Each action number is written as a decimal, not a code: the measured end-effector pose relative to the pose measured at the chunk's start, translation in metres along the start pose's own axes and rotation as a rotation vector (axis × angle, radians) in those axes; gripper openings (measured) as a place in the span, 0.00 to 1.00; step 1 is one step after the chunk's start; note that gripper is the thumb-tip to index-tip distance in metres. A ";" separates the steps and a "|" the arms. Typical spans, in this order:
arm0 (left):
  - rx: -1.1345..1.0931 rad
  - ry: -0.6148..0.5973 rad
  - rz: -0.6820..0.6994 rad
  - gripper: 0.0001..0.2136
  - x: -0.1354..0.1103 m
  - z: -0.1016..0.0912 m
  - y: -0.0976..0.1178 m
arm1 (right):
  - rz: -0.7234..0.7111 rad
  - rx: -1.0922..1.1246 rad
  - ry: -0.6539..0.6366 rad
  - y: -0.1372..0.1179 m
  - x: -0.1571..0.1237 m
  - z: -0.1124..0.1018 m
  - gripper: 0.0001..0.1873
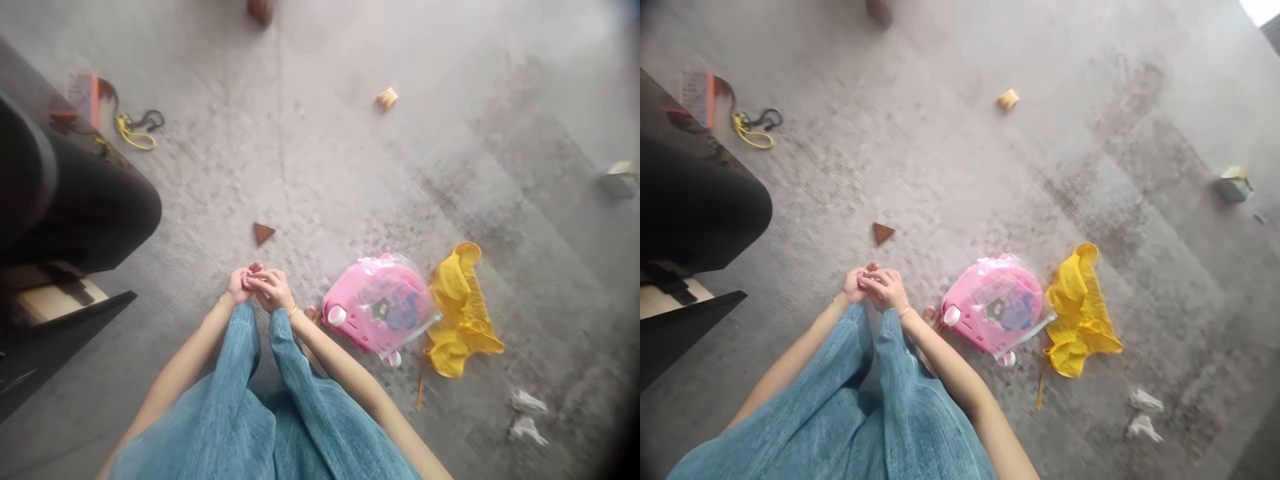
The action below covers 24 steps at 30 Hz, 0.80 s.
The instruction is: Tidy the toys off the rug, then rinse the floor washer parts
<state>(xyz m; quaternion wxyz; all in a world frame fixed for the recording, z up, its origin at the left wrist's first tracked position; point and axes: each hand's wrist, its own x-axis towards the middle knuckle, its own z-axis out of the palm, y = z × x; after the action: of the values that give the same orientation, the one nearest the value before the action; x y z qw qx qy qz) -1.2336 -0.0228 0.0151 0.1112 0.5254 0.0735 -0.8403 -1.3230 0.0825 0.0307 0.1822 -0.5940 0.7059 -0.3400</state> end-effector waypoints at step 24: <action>-0.182 -0.266 -0.039 0.10 -0.012 -0.006 0.043 | 0.730 0.872 -0.093 0.030 0.138 -0.026 0.28</action>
<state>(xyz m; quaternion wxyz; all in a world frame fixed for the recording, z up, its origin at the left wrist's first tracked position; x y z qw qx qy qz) -1.2121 -0.0614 0.0227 0.1508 0.3958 0.1439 -0.8944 -1.3930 -0.0415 0.0485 0.5472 -0.1959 0.6509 -0.4885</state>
